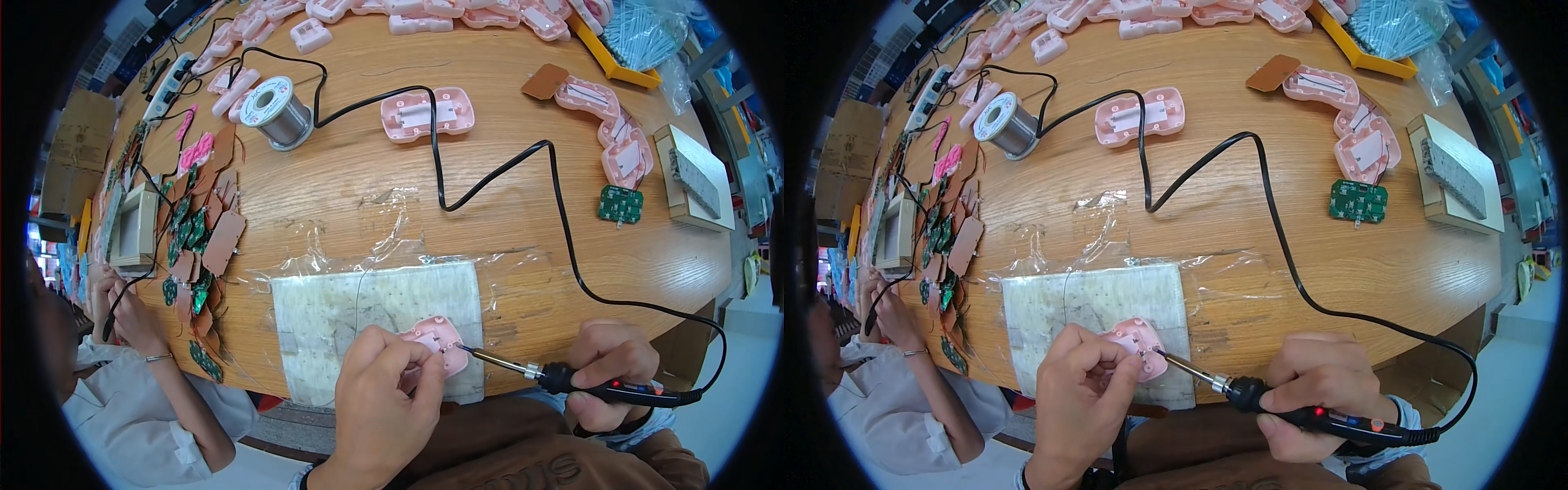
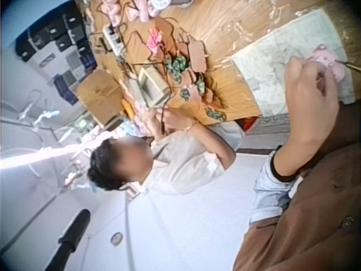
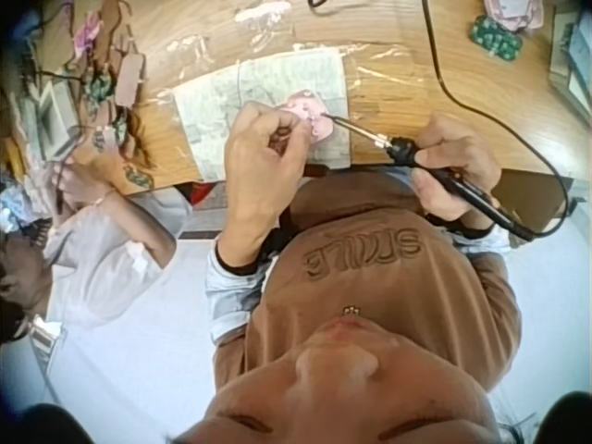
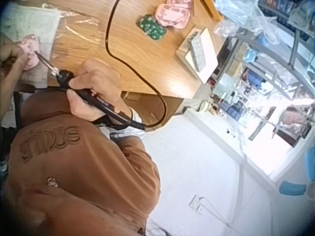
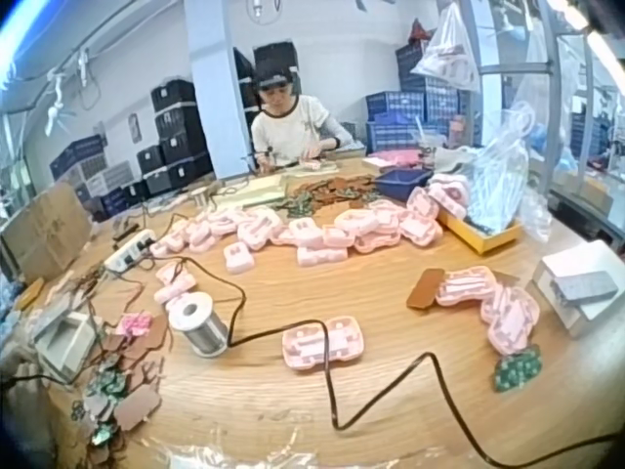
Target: The person uses a soldering iron to attach wires to small pink plastic housings on a workbench. They repeatedly pick up a housing, apply solder to wire terminals, and place the finished unit aside. Another person works nearby on similar components.
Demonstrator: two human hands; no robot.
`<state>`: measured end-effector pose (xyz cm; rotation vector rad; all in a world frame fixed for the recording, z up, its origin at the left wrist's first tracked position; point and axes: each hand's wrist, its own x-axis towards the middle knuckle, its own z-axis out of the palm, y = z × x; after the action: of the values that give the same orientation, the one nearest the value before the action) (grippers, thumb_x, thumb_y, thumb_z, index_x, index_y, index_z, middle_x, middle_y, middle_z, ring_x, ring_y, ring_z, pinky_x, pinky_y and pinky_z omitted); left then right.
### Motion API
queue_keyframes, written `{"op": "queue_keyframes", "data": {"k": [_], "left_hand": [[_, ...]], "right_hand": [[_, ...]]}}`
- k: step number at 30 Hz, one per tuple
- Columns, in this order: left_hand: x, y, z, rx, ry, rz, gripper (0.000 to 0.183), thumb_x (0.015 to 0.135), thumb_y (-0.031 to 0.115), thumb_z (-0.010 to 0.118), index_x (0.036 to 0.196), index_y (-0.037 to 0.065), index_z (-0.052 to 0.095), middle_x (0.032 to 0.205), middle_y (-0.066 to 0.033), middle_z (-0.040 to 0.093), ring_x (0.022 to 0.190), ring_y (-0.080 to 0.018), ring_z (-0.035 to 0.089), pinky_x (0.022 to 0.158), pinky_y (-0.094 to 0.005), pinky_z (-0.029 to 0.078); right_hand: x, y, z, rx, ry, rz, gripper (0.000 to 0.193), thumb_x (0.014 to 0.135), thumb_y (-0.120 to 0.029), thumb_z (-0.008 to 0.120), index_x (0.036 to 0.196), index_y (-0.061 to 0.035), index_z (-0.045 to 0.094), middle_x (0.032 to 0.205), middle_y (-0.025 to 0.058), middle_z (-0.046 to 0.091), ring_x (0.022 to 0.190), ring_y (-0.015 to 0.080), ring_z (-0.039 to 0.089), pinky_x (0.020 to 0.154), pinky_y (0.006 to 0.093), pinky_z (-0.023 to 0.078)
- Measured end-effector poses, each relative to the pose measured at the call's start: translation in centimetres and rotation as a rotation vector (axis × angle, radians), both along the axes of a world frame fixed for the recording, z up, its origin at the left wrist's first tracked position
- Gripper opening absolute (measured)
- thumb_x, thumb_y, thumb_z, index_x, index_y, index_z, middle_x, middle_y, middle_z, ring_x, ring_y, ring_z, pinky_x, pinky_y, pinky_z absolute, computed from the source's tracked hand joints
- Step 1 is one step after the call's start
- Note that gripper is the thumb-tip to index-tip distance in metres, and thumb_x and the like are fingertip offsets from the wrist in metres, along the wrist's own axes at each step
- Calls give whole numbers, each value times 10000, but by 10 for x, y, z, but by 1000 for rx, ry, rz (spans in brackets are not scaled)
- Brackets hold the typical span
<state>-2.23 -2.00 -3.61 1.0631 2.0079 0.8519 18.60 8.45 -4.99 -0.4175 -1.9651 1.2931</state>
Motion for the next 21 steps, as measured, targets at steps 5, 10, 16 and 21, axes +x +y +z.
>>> {"op": "queue_keyframes", "data": {"k": [5,10,16,21], "left_hand": [[-3,0,-2,31,62,-61,35,787,-19,679,779,-31,647,794,-70,524,662,-115,555,574,-235,456],[-3,-1,-2,43,82,-59,46,782,-7,681,770,-28,641,781,-69,524,650,-117,540,562,-241,441],[-2,-1,-3,46,97,-51,65,774,14,686,757,-10,628,756,-82,521,650,-172,540,574,-284,438],[-2,-2,-1,74,104,-58,85,768,37,699,746,25,618,735,-99,520,676,-262,547,602,-358,438]], "right_hand": [[2,-1,1,3,-17,-16,213,666,-75,722,815,-53,573,614,71,546,450,194,492,404,305,343],[3,-2,1,-3,-24,-8,216,673,-80,723,826,-52,572,624,72,549,459,198,495,411,311,343],[4,-2,2,16,-21,-16,218,690,-84,716,842,-56,563,624,71,550,456,197,489,413,310,342],[8,-4,1,29,-13,-29,212,695,-87,711,839,-52,559,623,69,551,454,191,488,412,309,342]]}}
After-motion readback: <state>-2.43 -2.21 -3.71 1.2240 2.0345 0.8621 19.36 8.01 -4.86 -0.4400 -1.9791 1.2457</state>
